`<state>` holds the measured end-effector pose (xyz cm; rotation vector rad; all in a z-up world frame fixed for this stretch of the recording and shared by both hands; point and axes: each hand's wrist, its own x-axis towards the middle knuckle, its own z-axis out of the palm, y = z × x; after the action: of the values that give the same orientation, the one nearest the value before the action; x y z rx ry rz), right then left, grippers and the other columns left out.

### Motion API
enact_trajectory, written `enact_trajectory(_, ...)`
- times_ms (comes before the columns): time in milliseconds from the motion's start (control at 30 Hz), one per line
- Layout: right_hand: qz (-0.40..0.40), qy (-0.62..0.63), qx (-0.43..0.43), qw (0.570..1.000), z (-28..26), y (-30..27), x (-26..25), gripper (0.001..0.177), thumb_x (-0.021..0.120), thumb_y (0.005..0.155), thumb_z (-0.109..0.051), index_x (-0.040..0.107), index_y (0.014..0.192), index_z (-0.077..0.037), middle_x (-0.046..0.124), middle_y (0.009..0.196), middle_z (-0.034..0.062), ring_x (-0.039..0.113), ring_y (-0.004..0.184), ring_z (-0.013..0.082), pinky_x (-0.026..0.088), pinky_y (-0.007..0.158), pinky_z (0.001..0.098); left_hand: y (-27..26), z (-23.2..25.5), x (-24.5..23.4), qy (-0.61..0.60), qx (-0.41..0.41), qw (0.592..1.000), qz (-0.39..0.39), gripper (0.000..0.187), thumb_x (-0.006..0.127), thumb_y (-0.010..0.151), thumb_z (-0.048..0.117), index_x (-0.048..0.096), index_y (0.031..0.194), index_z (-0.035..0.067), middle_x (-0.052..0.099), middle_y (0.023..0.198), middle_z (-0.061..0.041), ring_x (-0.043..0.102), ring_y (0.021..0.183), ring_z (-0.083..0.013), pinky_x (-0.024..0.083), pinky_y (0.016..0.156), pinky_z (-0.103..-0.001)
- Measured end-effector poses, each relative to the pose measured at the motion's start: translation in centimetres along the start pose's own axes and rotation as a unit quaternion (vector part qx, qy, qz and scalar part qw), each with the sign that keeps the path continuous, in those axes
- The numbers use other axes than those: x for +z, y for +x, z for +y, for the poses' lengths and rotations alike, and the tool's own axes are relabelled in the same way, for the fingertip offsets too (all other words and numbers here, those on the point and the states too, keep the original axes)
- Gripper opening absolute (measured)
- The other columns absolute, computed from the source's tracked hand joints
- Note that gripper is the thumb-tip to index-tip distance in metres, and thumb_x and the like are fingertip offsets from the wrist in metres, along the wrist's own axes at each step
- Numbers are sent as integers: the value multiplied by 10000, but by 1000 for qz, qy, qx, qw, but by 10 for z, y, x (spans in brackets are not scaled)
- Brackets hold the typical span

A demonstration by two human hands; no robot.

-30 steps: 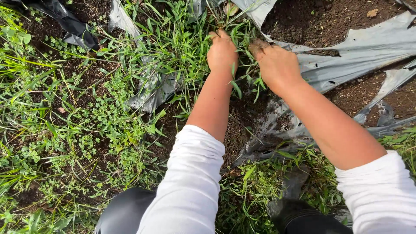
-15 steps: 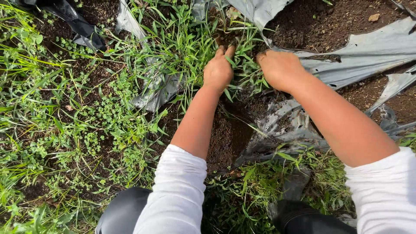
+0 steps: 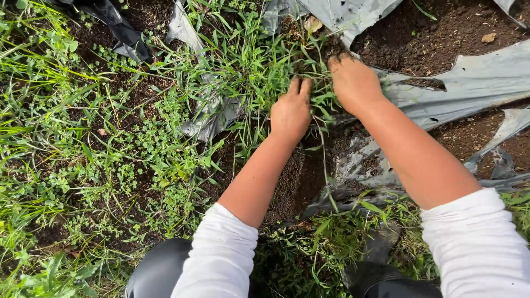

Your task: The person kneels on the ground and uses their hands to pull weeds and grass from the soil. They gather the removed vegetation into a pile and continue clearing the area around a plastic sheet covering the ground.

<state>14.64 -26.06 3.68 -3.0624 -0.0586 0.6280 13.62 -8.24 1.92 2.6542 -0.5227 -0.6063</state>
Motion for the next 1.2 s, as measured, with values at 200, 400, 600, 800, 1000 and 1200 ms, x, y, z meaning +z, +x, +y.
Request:
enact_trajectory(200, -25, 60, 12, 998, 21, -50, 2, 607, 456, 927, 93, 433, 1530, 17, 437, 1544, 320, 583, 1214, 533, 515, 954, 607, 70, 18, 1, 178, 41, 981, -65, 736, 406, 1035, -37, 50, 1659, 126, -49, 1711, -154, 644, 567, -177, 535, 406, -278)
enact_trajectory(400, 232, -18, -91, 968, 18, -26, 33, 599, 609, 859, -16, 654, 1420, -221, 571, 1499, 25, 671, 977, 346, 580, 610, 477, 142, -6, 60, 134, -45, 990, 1, 709, 524, 1014, 107, 156, 1619, 61, 146, 1664, -205, 738, 776, -219, 614, 547, -368)
enact_trajectory(600, 236, -90, -79, 964, -1, 16, 36, 339, 522, 919, -173, 649, 1233, -163, 619, 1337, 28, 638, 911, 272, 538, 443, 421, 147, -14, 14, 56, -149, 979, -131, 663, 626, 949, 149, 352, 1552, 128, 265, 1635, -34, 525, 1328, -277, 623, 878, -508)
enact_trajectory(800, 58, -80, 3, 995, -15, 42, 48, 485, 416, 935, -75, 578, 1392, -66, 536, 1457, 271, 654, 1079, 359, 607, 683, 469, 139, -40, 41, 98, -57, 982, -153, 427, 406, 983, 143, 558, 1378, 204, 403, 1440, 79, 236, 1414, -172, 640, 785, -484)
enact_trajectory(1000, 21, 148, 6, 989, -20, -33, -25, 471, 327, 1120, -277, 610, 1251, 76, 634, 1202, 339, 693, 968, 447, 604, 618, 546, 39, -18, 14, 56, 73, 994, 54, 486, 534, 969, 23, 577, 1436, 149, 627, 1345, -203, 686, 1066, -449, 657, 740, -577)
enact_trajectory(1200, -20, 60, -85, 994, -1, -52, -25, 420, 397, 1062, -121, 592, 1339, 127, 598, 1243, 418, 714, 807, 448, 596, 506, 521, 35, 1, 9, 72, 45, 996, -6, 458, 489, 987, 79, 548, 1430, 181, 356, 1583, -241, 699, 1034, -371, 649, 742, -494)
